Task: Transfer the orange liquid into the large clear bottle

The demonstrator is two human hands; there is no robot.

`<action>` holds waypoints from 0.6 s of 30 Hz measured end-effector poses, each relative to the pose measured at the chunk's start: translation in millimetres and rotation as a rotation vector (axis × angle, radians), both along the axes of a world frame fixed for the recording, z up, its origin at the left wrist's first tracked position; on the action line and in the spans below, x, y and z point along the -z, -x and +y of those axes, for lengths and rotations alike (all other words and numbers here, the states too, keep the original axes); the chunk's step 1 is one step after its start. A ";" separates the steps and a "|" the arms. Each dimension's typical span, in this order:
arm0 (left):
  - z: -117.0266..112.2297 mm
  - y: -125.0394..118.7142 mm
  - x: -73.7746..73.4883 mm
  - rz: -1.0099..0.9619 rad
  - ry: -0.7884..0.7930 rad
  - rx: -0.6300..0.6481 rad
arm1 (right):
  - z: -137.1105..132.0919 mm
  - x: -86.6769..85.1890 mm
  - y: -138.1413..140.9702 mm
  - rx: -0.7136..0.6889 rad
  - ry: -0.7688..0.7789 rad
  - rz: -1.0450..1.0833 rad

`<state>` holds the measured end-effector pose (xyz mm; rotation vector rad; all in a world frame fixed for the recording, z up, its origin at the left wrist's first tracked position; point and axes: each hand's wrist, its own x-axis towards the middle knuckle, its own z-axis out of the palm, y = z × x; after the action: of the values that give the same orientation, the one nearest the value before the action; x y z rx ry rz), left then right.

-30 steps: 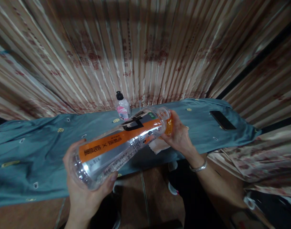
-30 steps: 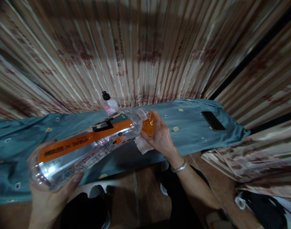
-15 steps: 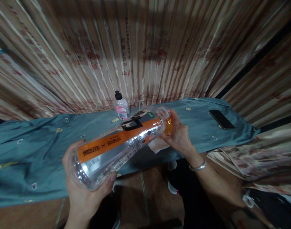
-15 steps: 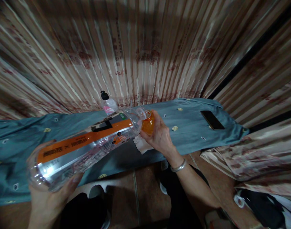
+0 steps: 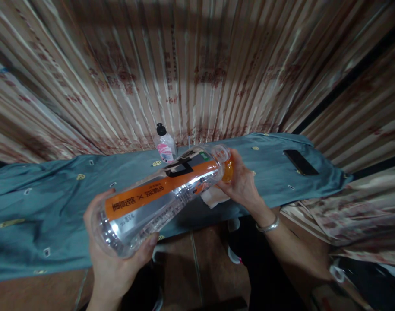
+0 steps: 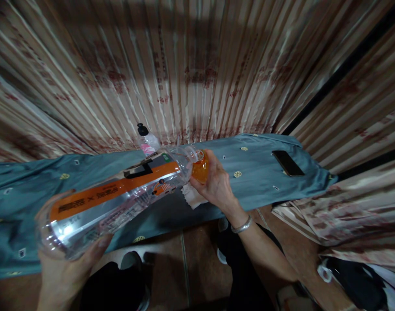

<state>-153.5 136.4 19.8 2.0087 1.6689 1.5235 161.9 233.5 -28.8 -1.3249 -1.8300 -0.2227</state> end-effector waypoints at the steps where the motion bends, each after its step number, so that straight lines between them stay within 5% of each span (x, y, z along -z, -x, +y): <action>1: -0.1 0.7 0.3 0.004 0.001 -0.005 | 0.0 0.1 0.0 0.003 -0.003 -0.003; 18: 6.6 5.3 4.0 0.094 -0.087 0.031 | 0.0 -0.3 -1.3 -0.012 0.019 -0.009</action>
<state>-158.8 143.0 15.8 2.1717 1.6233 1.5398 163.2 233.5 -28.4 -1.3278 -1.8511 -0.2060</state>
